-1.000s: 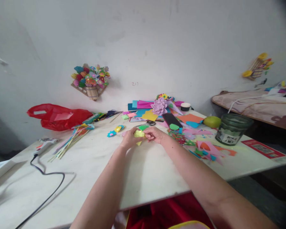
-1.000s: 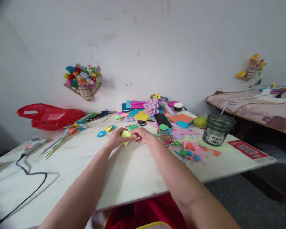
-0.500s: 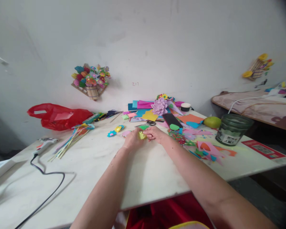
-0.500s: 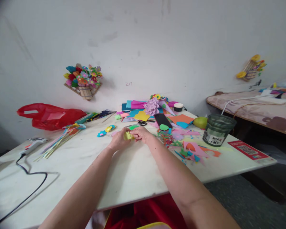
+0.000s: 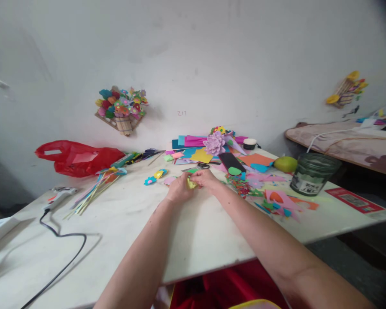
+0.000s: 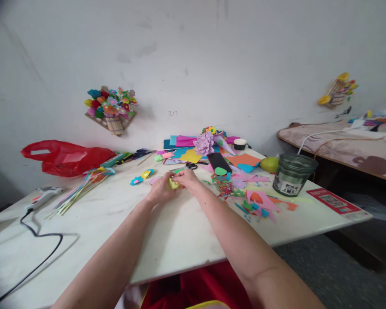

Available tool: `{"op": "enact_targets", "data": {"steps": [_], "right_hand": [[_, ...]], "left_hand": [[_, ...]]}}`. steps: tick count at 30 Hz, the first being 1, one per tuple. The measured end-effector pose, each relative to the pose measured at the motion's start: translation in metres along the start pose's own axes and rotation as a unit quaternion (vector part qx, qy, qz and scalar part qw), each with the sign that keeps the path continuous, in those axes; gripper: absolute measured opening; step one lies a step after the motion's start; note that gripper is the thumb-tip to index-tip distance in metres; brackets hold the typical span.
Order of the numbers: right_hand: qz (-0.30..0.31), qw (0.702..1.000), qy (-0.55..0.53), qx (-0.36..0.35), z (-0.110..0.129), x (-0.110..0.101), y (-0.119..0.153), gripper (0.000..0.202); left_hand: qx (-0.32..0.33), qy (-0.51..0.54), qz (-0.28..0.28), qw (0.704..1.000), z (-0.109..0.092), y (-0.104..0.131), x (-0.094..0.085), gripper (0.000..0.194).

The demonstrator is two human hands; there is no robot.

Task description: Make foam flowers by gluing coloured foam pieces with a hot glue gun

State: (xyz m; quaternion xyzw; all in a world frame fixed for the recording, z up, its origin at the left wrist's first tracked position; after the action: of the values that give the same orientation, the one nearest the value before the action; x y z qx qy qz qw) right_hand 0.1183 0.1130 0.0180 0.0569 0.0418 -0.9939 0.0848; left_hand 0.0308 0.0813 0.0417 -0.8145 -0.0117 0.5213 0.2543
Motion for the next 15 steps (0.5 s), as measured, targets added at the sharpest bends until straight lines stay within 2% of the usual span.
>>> {"op": "enact_targets", "data": {"steps": [5,11,15], "right_hand": [[-0.020,0.999,0.023,-0.017,0.0008,0.0003,-0.0037,0.012],[-0.041,0.999,-0.010,-0.032,0.0004,-0.0017,-0.0034,0.017],[-0.015,0.998,-0.053,-0.034,0.0040,0.0012,-0.0014,0.017]], "left_hand": [[0.013,0.026,0.013,0.999,-0.0018,0.0013,-0.0008,0.054],[0.018,0.058,0.003,0.998,-0.0051,0.0028,-0.0043,0.053],[0.012,0.080,-0.009,0.997,-0.0047,0.0030,-0.0064,0.054]]}}
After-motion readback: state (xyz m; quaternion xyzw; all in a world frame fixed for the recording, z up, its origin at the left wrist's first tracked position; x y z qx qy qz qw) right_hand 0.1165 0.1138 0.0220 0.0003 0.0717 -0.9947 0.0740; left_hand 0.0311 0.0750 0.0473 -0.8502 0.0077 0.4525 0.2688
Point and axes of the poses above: each hand's wrist, its own y-axis away from the middle knuckle, its own x-axis out of the palm, z = x × y, the point moved 10 cm from there along -y, towards the middle knuckle, and after that the axes turned 1 degree about y, right-handed, at the moved point
